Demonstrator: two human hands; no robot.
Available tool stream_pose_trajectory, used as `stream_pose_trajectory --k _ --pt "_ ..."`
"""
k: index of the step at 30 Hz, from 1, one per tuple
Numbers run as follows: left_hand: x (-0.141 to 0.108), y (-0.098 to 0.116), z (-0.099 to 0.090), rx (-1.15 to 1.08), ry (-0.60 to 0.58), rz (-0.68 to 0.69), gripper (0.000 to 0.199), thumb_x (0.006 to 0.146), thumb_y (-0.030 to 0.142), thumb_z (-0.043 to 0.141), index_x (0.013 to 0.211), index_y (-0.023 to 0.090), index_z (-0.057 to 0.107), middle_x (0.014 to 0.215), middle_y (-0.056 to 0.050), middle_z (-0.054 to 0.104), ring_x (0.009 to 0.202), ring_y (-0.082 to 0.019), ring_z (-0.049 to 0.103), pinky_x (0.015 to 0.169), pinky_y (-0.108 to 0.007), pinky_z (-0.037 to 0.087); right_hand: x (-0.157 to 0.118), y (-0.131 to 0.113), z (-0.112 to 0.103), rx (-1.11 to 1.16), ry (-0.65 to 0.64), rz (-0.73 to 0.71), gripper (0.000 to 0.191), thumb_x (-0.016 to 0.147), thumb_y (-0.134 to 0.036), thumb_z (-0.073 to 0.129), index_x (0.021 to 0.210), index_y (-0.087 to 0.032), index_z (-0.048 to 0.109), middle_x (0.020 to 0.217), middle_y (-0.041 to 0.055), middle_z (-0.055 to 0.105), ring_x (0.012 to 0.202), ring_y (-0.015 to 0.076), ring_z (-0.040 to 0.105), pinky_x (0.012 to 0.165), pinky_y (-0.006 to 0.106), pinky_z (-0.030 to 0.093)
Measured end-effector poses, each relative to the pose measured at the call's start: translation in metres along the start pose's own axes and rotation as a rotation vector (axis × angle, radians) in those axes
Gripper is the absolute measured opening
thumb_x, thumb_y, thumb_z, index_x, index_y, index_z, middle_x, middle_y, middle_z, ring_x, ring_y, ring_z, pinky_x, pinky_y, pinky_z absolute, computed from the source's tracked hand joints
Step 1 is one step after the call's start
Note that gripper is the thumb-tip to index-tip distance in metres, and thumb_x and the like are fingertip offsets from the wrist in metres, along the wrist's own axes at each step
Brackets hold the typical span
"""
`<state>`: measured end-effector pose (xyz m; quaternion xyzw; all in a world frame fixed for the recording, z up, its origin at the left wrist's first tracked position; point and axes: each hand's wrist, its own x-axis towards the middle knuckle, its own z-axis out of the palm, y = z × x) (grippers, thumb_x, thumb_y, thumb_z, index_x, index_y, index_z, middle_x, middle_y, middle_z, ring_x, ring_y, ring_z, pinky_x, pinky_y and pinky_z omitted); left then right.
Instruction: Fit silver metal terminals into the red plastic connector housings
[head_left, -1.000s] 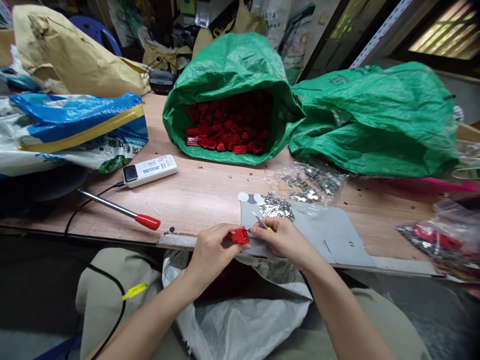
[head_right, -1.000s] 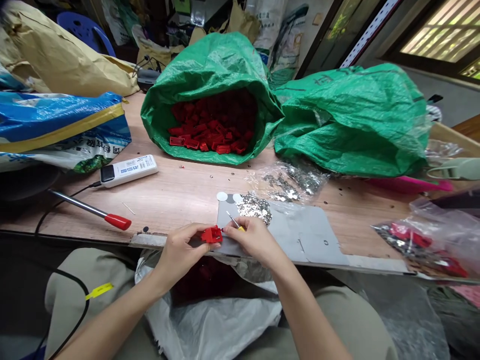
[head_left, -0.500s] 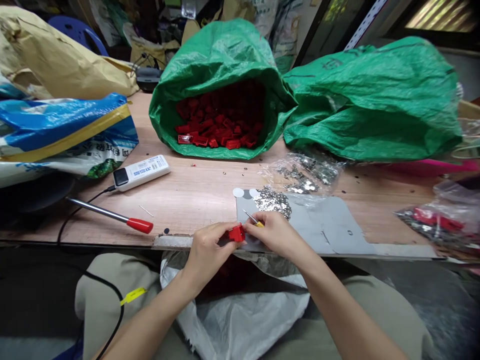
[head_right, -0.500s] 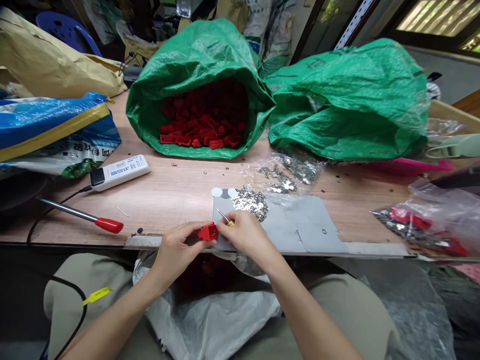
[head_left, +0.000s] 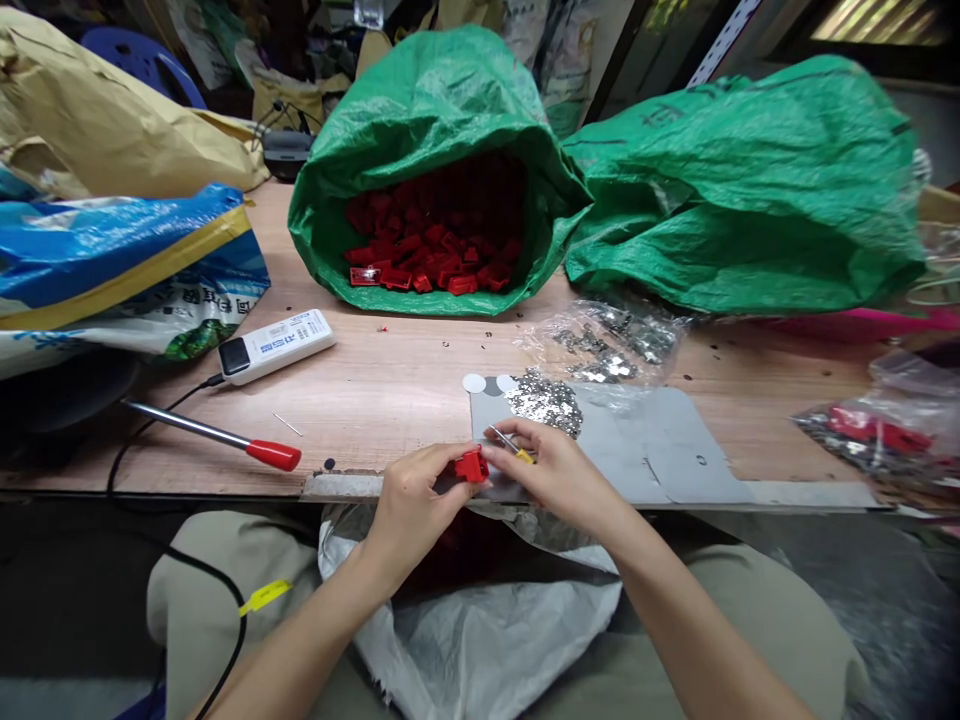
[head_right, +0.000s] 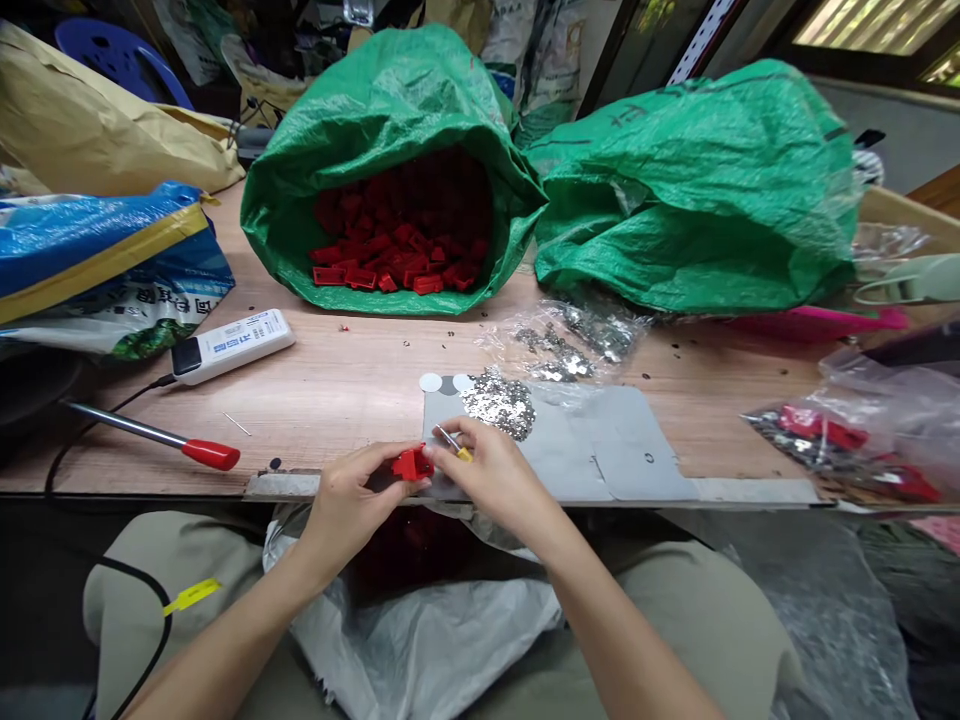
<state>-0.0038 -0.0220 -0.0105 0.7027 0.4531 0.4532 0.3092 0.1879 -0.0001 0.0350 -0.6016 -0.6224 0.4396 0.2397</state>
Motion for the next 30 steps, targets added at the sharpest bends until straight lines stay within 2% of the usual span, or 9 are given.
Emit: stream_pose_trajectory --k 2,4,8,12,18,21,25,30 --pt "0.002 0.002 -0.002 0.017 -0.053 -0.012 0.027 0.084 0.017 0.075 0.111 0.022 0.07 0.103 -0.003 0.078 0.091 -0.019 0.074 0.083 -0.029 0.057 -0.003 0.004 -0.013 0.019 -0.019 -0.016 0.047 0.093 -0.05 0.057 0.123 -0.015 0.068 0.08 0.0058 0.067 0.061 0.0183 0.057 0.048 0.025 0.039" --pt "0.004 0.003 -0.004 0.036 -0.105 -0.013 0.023 0.088 0.018 0.071 0.11 0.022 0.069 0.102 -0.003 0.077 0.091 -0.019 0.072 0.082 -0.029 0.056 -0.006 0.008 -0.025 -0.007 -0.071 -0.03 0.047 0.096 -0.049 0.055 0.125 -0.015 0.069 0.085 0.0075 0.069 0.06 0.0177 0.056 0.047 0.025 0.037" --pt "0.009 0.003 -0.005 0.057 -0.156 -0.043 0.021 0.088 0.018 0.069 0.109 0.021 0.068 0.1 -0.003 0.076 0.09 -0.019 0.071 0.081 -0.028 0.054 -0.011 0.013 -0.036 -0.065 -0.207 -0.101 0.032 0.095 -0.039 0.059 0.116 -0.018 0.072 0.094 0.0062 0.071 0.067 0.017 0.06 0.051 0.023 0.039" --pt "0.01 0.004 -0.006 0.056 -0.177 -0.083 0.021 0.087 0.018 0.072 0.108 0.02 0.069 0.099 -0.002 0.076 0.088 -0.018 0.07 0.081 -0.027 0.053 -0.011 0.013 -0.032 -0.082 -0.22 -0.154 0.02 0.094 -0.031 0.06 0.101 -0.018 0.074 0.091 0.0042 0.073 0.072 0.0168 0.063 0.056 0.022 0.043" --pt "0.01 0.003 -0.006 0.05 -0.173 -0.065 0.02 0.087 0.019 0.072 0.107 0.021 0.069 0.099 -0.002 0.076 0.086 -0.016 0.069 0.078 -0.025 0.052 -0.005 0.009 -0.031 0.028 -0.31 -0.037 0.024 0.094 -0.035 0.058 0.099 -0.017 0.073 0.072 0.0005 0.068 0.042 0.0107 0.053 0.043 0.022 0.039" --pt "0.009 0.002 -0.006 0.059 -0.167 -0.064 0.02 0.087 0.021 0.072 0.107 0.021 0.07 0.1 -0.002 0.077 0.085 -0.017 0.07 0.076 -0.026 0.053 0.001 0.007 -0.036 0.083 -0.391 0.002 0.026 0.093 -0.038 0.059 0.097 -0.016 0.072 0.067 0.0003 0.066 0.043 0.0122 0.057 0.044 0.021 0.041" --pt "0.009 0.001 -0.007 0.076 -0.157 -0.056 0.023 0.086 0.022 0.074 0.109 0.022 0.071 0.102 -0.003 0.077 0.087 -0.018 0.071 0.078 -0.027 0.055 0.009 0.007 -0.041 0.142 -0.511 0.046 0.028 0.093 -0.041 0.06 0.099 -0.015 0.07 0.073 0.0027 0.069 0.046 0.0129 0.061 0.043 0.02 0.042" --pt "0.009 0.0 -0.006 0.094 -0.168 -0.03 0.022 0.089 0.025 0.072 0.11 0.022 0.071 0.105 -0.005 0.077 0.093 -0.02 0.073 0.081 -0.029 0.057 0.015 0.008 -0.042 0.169 -0.57 0.089 0.029 0.093 -0.042 0.061 0.1 -0.015 0.068 0.074 0.0038 0.07 0.046 0.0117 0.061 0.041 0.018 0.04"
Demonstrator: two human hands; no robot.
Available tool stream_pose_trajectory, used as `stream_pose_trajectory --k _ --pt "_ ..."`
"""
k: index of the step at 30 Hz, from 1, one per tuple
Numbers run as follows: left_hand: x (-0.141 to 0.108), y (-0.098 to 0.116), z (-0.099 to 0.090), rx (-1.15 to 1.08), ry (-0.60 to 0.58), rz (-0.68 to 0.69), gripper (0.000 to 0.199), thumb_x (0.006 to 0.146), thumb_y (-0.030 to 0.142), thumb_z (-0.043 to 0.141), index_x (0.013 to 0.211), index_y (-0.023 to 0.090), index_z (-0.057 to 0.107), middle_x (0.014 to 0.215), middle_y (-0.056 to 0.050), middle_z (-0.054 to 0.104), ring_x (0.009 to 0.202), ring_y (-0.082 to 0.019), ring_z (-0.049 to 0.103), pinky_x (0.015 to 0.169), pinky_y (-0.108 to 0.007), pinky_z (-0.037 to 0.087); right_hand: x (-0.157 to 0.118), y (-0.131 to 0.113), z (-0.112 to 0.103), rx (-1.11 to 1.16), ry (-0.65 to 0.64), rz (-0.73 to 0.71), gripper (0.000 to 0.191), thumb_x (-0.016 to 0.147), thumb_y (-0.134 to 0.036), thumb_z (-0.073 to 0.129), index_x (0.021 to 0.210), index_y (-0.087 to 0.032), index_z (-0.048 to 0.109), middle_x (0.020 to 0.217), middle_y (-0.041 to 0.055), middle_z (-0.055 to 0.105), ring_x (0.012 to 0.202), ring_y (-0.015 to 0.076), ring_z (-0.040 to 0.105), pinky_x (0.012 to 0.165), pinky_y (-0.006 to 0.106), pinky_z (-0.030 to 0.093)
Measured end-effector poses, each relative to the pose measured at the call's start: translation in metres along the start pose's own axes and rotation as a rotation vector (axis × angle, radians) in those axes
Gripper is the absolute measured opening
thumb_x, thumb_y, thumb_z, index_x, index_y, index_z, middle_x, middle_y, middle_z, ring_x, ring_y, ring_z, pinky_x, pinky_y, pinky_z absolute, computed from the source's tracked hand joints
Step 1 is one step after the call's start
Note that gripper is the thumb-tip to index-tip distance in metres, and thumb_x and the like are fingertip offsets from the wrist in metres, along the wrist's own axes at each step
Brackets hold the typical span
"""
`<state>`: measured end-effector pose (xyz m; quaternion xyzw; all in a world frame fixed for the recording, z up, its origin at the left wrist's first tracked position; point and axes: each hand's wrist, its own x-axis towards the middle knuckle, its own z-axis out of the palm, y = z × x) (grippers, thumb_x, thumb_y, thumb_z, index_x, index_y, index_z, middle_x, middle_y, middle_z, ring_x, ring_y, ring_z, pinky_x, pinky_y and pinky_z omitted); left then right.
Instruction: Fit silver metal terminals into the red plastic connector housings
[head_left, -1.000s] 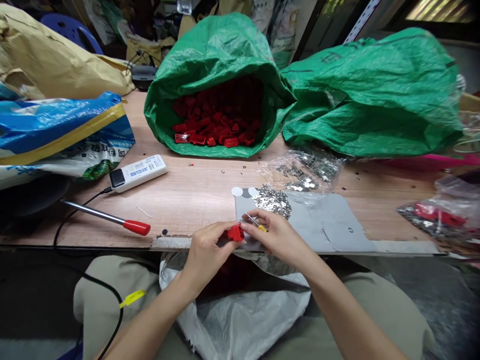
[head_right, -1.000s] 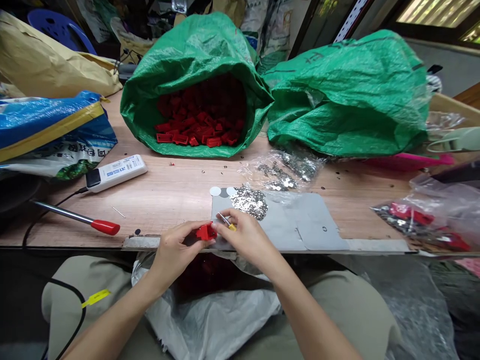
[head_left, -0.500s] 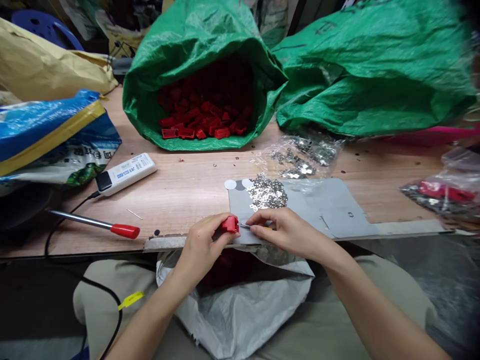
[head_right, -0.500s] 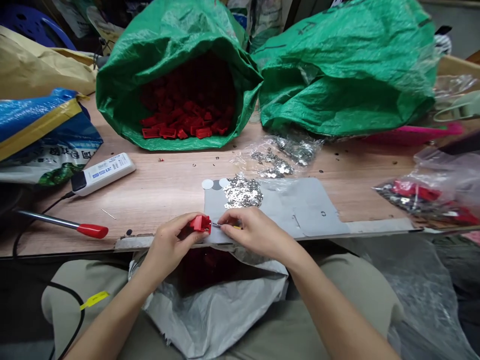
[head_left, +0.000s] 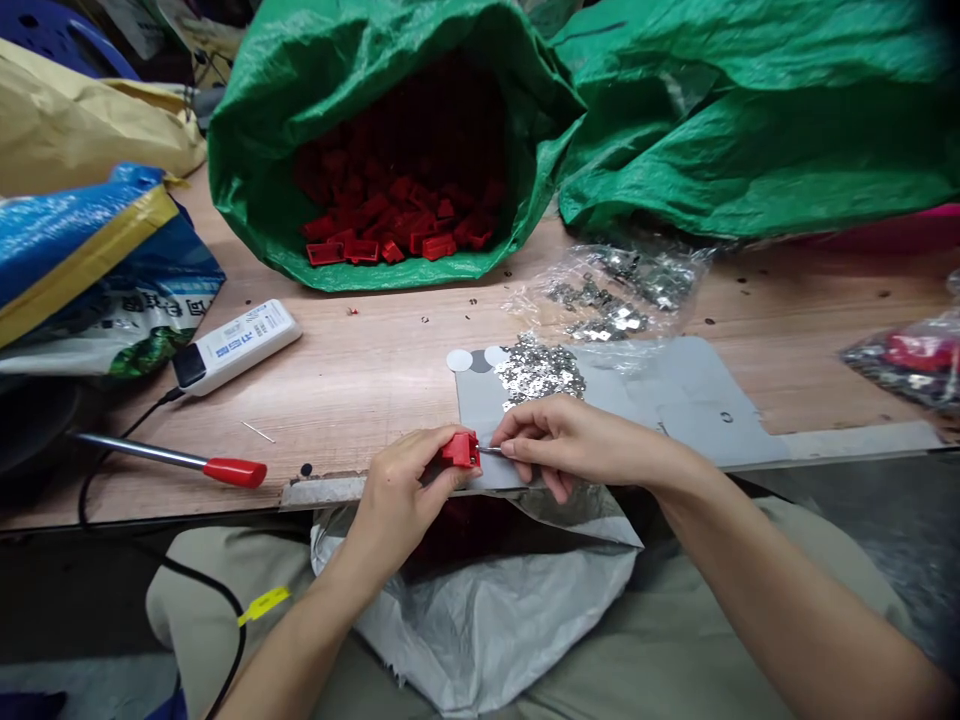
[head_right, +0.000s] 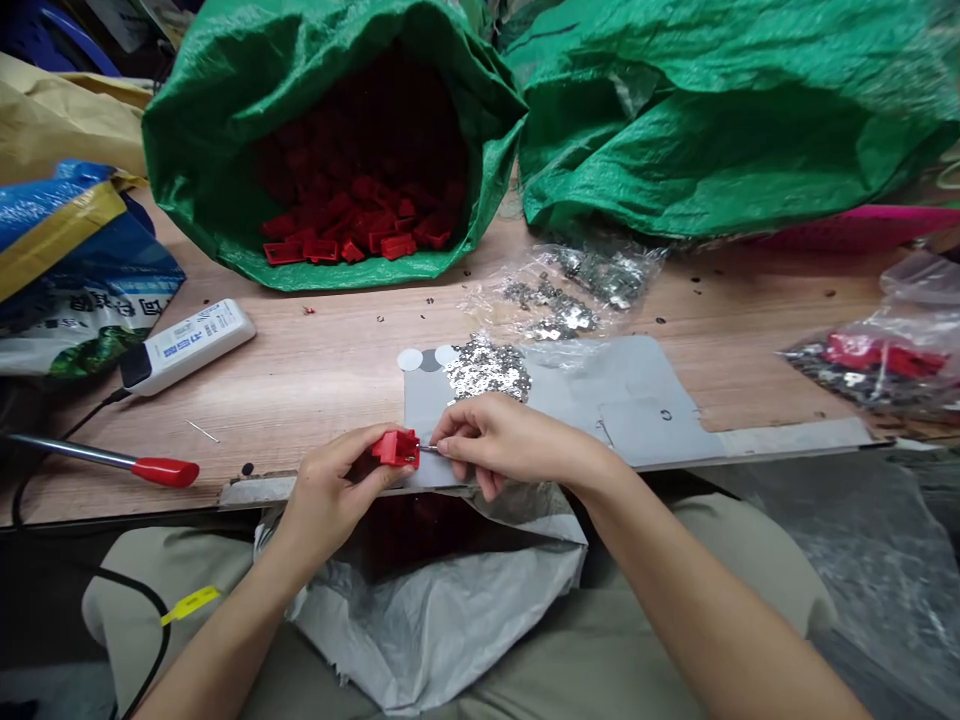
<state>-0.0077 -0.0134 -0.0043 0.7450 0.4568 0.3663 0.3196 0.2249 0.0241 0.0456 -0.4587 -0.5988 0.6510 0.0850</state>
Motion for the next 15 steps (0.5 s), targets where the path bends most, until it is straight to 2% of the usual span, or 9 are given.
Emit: stream_pose_trajectory --k 9,15 --pt "-0.0009 0.0023 0.0009 0.029 -0.009 0.034 0.022 0.09 0.024 0.071 0.112 0.021 0.069 0.105 -0.005 0.077 0.093 -0.02 0.073 0.081 -0.028 0.056 0.0044 0.0001 -0.0028 -0.043 -0.026 -0.001 0.023 0.095 -0.038 0.057 0.093 -0.016 0.066 0.073 0.0023 0.069 0.042 0.0102 0.058 0.04 0.018 0.04" --pt "-0.0009 0.0036 0.0 0.04 -0.019 0.032 0.022 0.091 0.025 0.07 0.112 0.022 0.069 0.103 -0.005 0.077 0.091 -0.019 0.073 0.08 -0.028 0.056 0.0054 0.003 0.006 -0.09 0.073 -0.047 0.017 0.092 -0.031 0.058 0.086 -0.018 0.067 0.068 0.0005 0.069 0.037 0.0097 0.052 0.039 0.02 0.038"
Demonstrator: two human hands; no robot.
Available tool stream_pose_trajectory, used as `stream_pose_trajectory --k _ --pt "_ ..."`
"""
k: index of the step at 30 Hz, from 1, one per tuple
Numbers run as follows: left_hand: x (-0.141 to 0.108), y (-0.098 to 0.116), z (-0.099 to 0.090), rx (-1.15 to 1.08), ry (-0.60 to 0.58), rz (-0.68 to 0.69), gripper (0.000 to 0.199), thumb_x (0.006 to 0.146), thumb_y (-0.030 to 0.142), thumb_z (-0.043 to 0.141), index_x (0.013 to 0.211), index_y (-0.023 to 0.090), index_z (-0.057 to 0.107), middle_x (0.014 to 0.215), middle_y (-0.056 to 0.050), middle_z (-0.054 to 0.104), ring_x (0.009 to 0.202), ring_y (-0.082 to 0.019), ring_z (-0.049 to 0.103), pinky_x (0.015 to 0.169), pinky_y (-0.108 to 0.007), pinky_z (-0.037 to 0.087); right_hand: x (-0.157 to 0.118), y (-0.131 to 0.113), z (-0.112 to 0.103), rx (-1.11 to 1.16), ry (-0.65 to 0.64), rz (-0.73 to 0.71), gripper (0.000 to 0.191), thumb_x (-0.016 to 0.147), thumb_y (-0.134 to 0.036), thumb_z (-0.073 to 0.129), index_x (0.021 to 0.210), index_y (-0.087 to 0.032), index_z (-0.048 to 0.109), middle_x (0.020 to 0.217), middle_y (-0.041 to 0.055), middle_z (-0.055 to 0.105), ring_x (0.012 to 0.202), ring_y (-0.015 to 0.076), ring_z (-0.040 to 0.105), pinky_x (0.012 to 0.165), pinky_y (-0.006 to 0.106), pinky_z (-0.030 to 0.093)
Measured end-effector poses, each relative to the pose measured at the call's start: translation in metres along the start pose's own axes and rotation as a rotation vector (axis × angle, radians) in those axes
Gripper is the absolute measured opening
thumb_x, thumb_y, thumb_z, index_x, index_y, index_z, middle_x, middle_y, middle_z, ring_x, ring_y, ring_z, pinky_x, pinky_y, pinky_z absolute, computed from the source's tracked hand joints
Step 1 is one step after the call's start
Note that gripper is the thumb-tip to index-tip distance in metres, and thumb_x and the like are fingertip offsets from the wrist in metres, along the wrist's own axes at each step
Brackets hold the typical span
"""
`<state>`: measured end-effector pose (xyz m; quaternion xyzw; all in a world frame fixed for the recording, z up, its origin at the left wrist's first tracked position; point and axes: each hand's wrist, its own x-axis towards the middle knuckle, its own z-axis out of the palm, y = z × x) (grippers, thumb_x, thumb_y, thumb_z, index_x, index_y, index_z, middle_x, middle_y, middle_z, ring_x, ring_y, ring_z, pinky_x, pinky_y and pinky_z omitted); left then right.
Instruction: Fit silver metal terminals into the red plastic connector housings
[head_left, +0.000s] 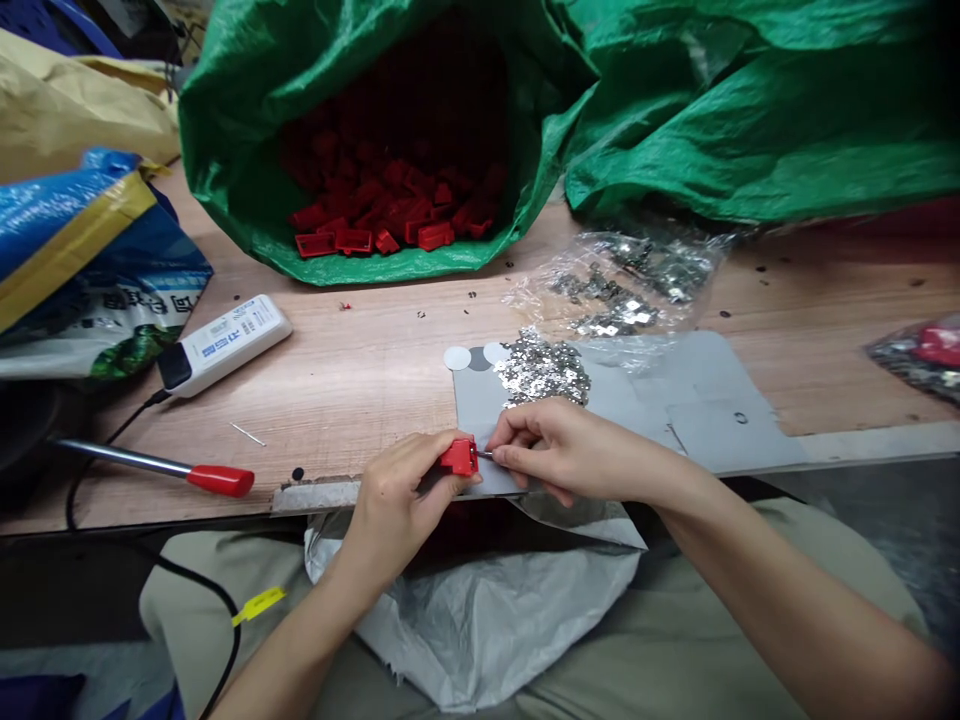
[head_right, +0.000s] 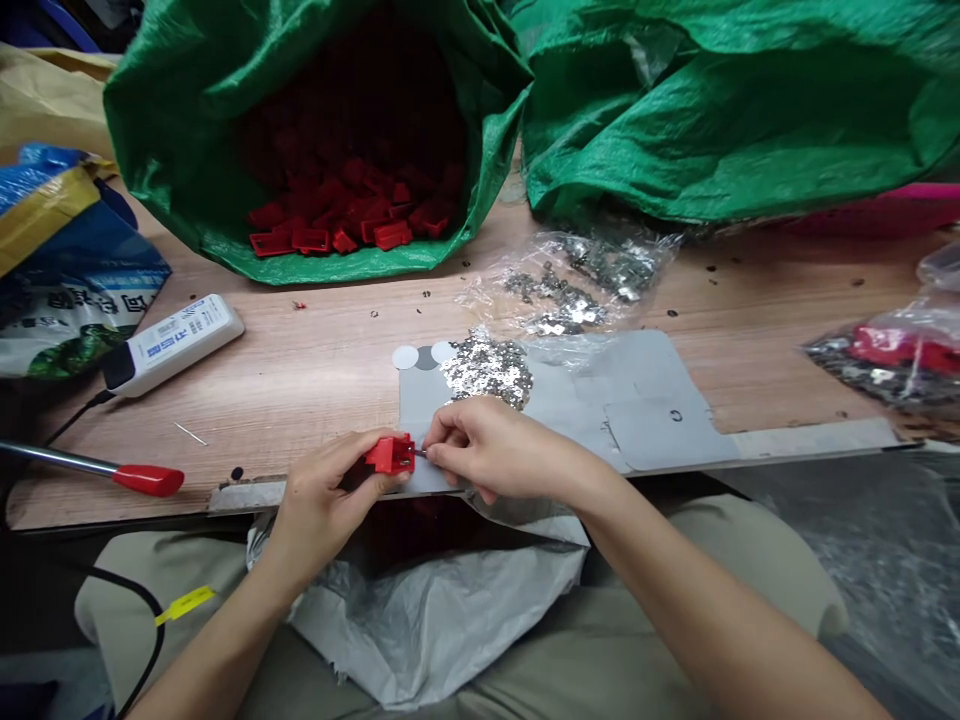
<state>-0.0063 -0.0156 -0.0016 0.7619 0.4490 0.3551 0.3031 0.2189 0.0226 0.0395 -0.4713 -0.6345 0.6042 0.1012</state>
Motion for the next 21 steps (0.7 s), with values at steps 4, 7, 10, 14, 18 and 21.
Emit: stream_pose_trajectory --k 4,7,10,14,18,21 --pt "-0.0011 -0.0016 -0.001 -0.012 0.009 -0.008 0.025 0.089 0.023 0.072 0.113 0.022 0.069 0.104 -0.003 0.077 0.093 -0.018 0.073 0.082 -0.026 0.056 -0.0012 0.0046 0.0028 0.019 0.027 -0.031 0.017 0.093 -0.031 0.057 0.086 -0.018 0.066 0.067 -0.0003 0.067 0.037 0.0099 0.053 0.038 0.02 0.038" --pt "-0.0006 -0.0016 -0.0015 -0.024 0.01 -0.021 0.026 0.087 0.022 0.073 0.113 0.023 0.069 0.106 -0.003 0.077 0.095 -0.017 0.073 0.083 -0.024 0.056 -0.001 0.0067 0.0024 0.032 0.018 -0.026 0.018 0.094 -0.032 0.056 0.087 -0.018 0.064 0.067 -0.0013 0.066 0.038 0.0096 0.054 0.038 0.019 0.039" --pt "0.0005 -0.0006 -0.0016 -0.03 0.005 -0.021 0.025 0.087 0.022 0.073 0.112 0.022 0.07 0.104 -0.003 0.077 0.093 -0.018 0.073 0.083 -0.025 0.056 -0.0003 0.0056 0.0036 0.005 0.037 -0.019 0.017 0.094 -0.031 0.055 0.086 -0.019 0.063 0.066 -0.0019 0.065 0.037 0.0093 0.054 0.038 0.019 0.038" --pt "0.0009 0.0004 -0.0015 -0.04 0.0 -0.027 0.023 0.088 0.022 0.073 0.11 0.022 0.07 0.106 -0.004 0.077 0.095 -0.019 0.073 0.083 -0.026 0.056 -0.0004 0.0022 0.0061 -0.017 0.084 -0.034 0.015 0.092 -0.029 0.055 0.084 -0.019 0.063 0.061 -0.0021 0.063 0.036 0.0105 0.052 0.038 0.019 0.038" --pt "0.0004 0.0005 -0.0015 -0.045 0.005 -0.049 0.023 0.087 0.022 0.073 0.11 0.022 0.07 0.106 -0.003 0.077 0.095 -0.019 0.072 0.083 -0.026 0.056 -0.0006 0.0012 0.005 0.022 0.029 -0.045 0.016 0.092 -0.029 0.055 0.084 -0.018 0.063 0.064 -0.0018 0.064 0.037 0.0099 0.052 0.037 0.019 0.039" --pt "0.0002 0.0009 -0.0017 -0.048 0.002 -0.055 0.023 0.088 0.023 0.073 0.11 0.022 0.071 0.106 -0.003 0.077 0.095 -0.018 0.072 0.082 -0.025 0.055 -0.0003 0.0012 0.0037 0.015 0.02 -0.023 0.015 0.091 -0.029 0.055 0.084 -0.018 0.063 0.065 -0.0018 0.064 0.037 0.0098 0.052 0.037 0.019 0.039"
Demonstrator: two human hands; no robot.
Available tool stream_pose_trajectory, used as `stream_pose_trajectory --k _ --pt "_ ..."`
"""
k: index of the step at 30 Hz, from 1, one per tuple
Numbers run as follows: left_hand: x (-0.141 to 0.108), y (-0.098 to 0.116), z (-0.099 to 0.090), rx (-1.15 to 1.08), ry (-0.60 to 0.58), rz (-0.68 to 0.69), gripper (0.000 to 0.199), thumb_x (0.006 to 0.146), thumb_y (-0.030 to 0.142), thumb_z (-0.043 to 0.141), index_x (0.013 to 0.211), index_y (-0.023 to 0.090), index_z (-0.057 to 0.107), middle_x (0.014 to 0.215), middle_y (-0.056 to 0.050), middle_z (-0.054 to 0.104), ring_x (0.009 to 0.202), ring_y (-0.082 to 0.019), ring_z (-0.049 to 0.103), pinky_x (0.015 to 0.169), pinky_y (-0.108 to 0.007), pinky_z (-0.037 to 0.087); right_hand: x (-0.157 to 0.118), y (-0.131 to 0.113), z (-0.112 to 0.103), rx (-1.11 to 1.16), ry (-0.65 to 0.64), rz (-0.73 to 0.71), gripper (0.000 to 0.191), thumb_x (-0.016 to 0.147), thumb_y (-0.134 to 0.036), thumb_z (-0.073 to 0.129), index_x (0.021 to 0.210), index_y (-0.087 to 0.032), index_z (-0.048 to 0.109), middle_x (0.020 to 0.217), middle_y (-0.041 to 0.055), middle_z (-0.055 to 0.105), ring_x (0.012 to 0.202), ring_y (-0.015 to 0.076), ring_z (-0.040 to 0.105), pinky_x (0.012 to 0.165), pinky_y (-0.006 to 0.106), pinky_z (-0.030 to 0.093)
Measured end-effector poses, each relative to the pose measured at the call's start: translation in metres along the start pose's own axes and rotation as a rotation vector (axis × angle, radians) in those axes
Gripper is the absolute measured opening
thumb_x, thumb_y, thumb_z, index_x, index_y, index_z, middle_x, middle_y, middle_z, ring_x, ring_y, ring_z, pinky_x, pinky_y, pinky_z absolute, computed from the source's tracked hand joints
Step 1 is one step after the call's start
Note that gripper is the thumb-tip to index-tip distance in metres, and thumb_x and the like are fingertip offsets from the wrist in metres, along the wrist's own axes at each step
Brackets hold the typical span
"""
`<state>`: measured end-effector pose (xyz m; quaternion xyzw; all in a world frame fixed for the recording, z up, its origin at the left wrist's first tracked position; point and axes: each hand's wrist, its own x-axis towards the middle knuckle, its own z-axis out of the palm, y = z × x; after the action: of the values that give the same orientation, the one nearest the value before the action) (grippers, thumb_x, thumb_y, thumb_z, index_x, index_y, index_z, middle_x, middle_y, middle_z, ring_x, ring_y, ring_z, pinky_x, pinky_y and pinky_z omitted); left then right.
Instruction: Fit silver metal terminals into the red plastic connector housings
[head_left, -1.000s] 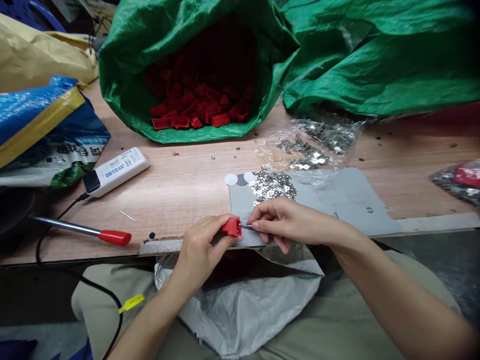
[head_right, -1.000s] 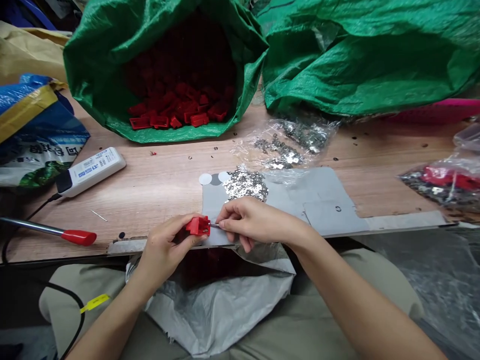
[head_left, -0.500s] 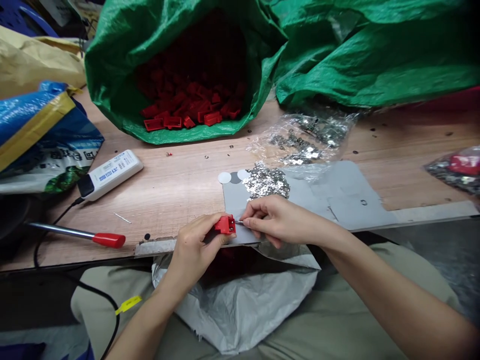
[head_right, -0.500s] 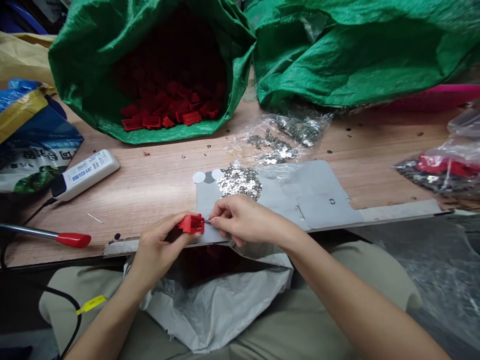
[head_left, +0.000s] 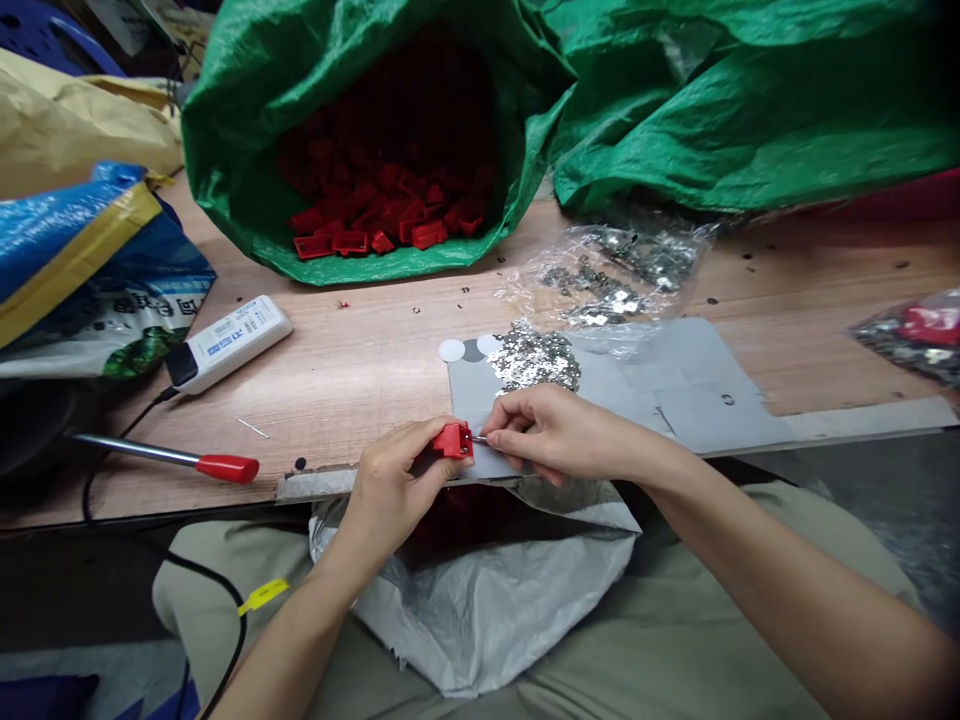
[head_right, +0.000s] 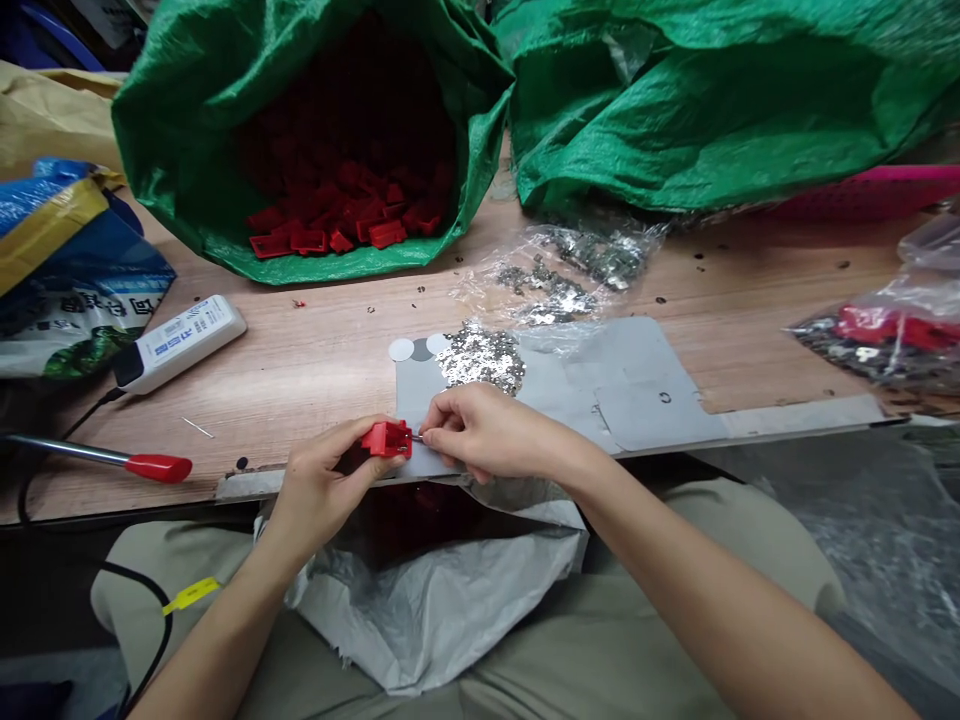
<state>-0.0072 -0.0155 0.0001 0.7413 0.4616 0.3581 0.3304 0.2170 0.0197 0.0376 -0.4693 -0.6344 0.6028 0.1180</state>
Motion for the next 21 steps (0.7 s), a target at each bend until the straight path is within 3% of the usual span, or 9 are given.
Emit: stream_pose_trajectory --k 5,10,14,17,21 --pt "0.001 0.001 -0.001 -0.003 -0.014 0.003 0.021 0.088 0.024 0.072 0.109 0.021 0.071 0.104 -0.003 0.077 0.093 -0.018 0.072 0.082 -0.026 0.054 0.001 -0.003 0.001 -0.108 0.039 0.01 0.013 0.09 -0.024 0.055 0.083 -0.018 0.064 0.062 -0.0024 0.063 0.038 0.011 0.053 0.04 0.02 0.037" --pt "0.002 0.001 -0.001 -0.018 -0.016 0.015 0.019 0.088 0.022 0.073 0.107 0.021 0.072 0.103 -0.003 0.077 0.092 -0.017 0.072 0.082 -0.023 0.053 0.003 -0.012 0.006 -0.312 0.14 -0.084 0.014 0.087 -0.013 0.06 0.074 -0.017 0.065 0.064 -0.0004 0.065 0.058 0.0137 0.058 0.053 0.021 0.037" --pt "0.002 0.001 -0.001 -0.033 -0.016 0.005 0.02 0.087 0.022 0.073 0.107 0.021 0.072 0.102 -0.002 0.077 0.091 -0.016 0.071 0.082 -0.023 0.052 0.003 -0.015 0.013 -0.411 0.213 -0.116 0.017 0.083 -0.008 0.062 0.069 -0.016 0.063 0.062 -0.0013 0.062 0.057 0.0123 0.054 0.054 0.022 0.034" --pt "0.002 0.0 -0.001 -0.036 -0.001 -0.002 0.02 0.087 0.022 0.073 0.107 0.021 0.072 0.102 -0.002 0.077 0.09 -0.016 0.071 0.08 -0.023 0.052 0.003 -0.008 0.012 -0.285 0.19 -0.119 0.015 0.085 -0.011 0.06 0.071 -0.016 0.062 0.062 -0.0013 0.061 0.053 0.0119 0.054 0.051 0.021 0.036" --pt "0.002 0.0 0.0 -0.042 -0.022 -0.064 0.022 0.085 0.022 0.074 0.107 0.02 0.071 0.093 0.0 0.076 0.079 -0.014 0.067 0.072 -0.022 0.05 0.002 0.009 0.005 0.124 -0.011 -0.083 0.017 0.093 -0.032 0.059 0.086 -0.017 0.06 0.061 -0.0029 0.061 0.037 0.0086 0.046 0.037 0.019 0.032"
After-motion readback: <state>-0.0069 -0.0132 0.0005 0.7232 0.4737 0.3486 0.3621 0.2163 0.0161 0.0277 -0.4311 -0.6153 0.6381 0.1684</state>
